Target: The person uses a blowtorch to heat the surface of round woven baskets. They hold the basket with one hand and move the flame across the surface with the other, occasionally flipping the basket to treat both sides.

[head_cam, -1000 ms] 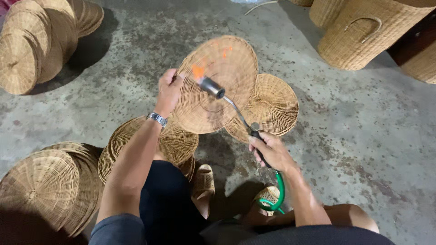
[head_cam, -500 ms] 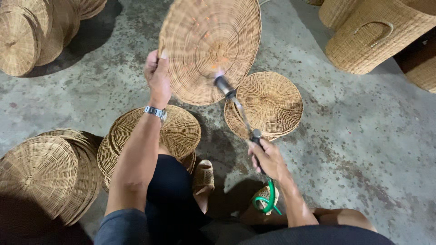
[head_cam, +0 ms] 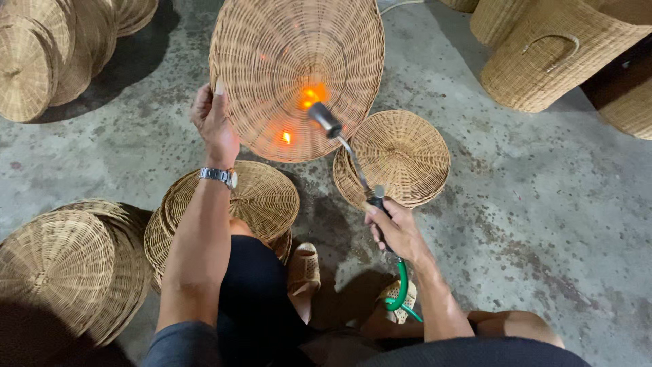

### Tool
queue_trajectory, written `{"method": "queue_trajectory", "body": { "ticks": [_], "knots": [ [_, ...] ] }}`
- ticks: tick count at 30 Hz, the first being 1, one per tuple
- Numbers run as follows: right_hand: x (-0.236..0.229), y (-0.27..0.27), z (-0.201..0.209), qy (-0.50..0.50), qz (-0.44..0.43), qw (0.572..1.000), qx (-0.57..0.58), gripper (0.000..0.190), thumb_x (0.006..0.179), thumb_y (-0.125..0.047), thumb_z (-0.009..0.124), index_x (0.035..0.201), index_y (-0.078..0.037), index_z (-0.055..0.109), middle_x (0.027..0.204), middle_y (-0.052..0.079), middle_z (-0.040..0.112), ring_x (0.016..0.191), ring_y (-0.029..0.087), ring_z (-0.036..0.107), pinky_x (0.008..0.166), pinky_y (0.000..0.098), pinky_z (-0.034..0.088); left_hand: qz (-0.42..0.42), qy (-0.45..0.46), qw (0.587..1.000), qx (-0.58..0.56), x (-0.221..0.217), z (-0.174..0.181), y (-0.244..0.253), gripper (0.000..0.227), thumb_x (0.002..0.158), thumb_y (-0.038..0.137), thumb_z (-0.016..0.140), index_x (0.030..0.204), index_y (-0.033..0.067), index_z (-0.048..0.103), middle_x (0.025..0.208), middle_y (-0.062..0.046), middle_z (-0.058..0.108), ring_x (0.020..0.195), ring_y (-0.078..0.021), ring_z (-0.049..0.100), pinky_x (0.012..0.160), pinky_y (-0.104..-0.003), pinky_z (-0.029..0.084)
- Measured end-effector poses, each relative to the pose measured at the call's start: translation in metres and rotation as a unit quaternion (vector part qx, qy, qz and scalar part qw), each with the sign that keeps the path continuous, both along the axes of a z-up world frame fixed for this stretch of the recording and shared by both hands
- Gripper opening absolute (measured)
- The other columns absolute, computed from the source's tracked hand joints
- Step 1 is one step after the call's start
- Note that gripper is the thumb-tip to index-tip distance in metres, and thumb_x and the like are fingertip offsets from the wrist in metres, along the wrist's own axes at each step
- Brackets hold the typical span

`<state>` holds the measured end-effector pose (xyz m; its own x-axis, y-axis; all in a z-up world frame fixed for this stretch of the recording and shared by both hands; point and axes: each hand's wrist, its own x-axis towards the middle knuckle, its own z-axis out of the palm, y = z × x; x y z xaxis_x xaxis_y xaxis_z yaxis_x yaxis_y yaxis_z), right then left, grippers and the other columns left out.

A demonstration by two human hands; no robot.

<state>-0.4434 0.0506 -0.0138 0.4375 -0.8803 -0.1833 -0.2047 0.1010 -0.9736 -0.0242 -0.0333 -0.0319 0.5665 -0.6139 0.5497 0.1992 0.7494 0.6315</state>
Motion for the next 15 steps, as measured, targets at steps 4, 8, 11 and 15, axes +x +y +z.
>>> {"method": "queue_trajectory", "body": {
  "ticks": [4, 8, 11, 15],
  "knots": [
    [0.002, -0.005, -0.003, 0.009, -0.069, 0.998, 0.002, 0.029, 0.101, -0.027, 0.06, 0.086, -0.002, 0.06, 0.059, 0.002, 0.055, 0.045, 0.009, 0.05, 0.039, 0.0264, 0.043, -0.007, 0.006, 1.0, 0.002, 0.003, -0.003, 0.002, 0.028, 0.108, 0.015, 0.068, 0.127, -0.0049, 0.065, 0.112, -0.004, 0.068, 0.097, -0.009, 0.061, 0.091, -0.03, 0.053],
    [-0.019, -0.008, -0.006, -0.002, -0.053, 0.998, 0.018, 0.028, 0.102, -0.027, 0.056, 0.086, -0.004, 0.061, 0.057, 0.002, 0.056, 0.042, 0.009, 0.051, 0.038, 0.0263, 0.044, -0.004, 0.03, 1.0, 0.002, 0.01, -0.002, 0.0, 0.025, 0.106, 0.012, 0.067, 0.124, -0.0048, 0.064, 0.115, -0.006, 0.07, 0.1, -0.0106, 0.065, 0.094, -0.029, 0.055],
    [-0.03, -0.006, -0.015, 0.024, -0.034, 0.998, 0.04, 0.031, 0.102, -0.027, 0.057, 0.084, -0.002, 0.064, 0.055, 0.004, 0.056, 0.041, 0.011, 0.052, 0.037, 0.0275, 0.044, 0.0, 0.043, 0.999, -0.008, 0.011, 0.002, -0.002, 0.025, 0.105, 0.01, 0.068, 0.124, -0.0052, 0.064, 0.116, -0.006, 0.071, 0.1, -0.0114, 0.066, 0.094, -0.03, 0.055],
    [-0.034, -0.015, -0.03, -0.084, -0.136, 0.987, 0.021, 0.031, 0.103, -0.027, 0.058, 0.086, -0.001, 0.061, 0.058, 0.004, 0.057, 0.043, 0.011, 0.051, 0.037, 0.0266, 0.042, -0.034, 0.054, 0.998, -0.009, 0.013, 0.005, 0.007, 0.022, 0.103, 0.011, 0.067, 0.119, -0.0035, 0.065, 0.113, -0.006, 0.072, 0.099, -0.0121, 0.068, 0.092, -0.031, 0.057]
  ]
}}
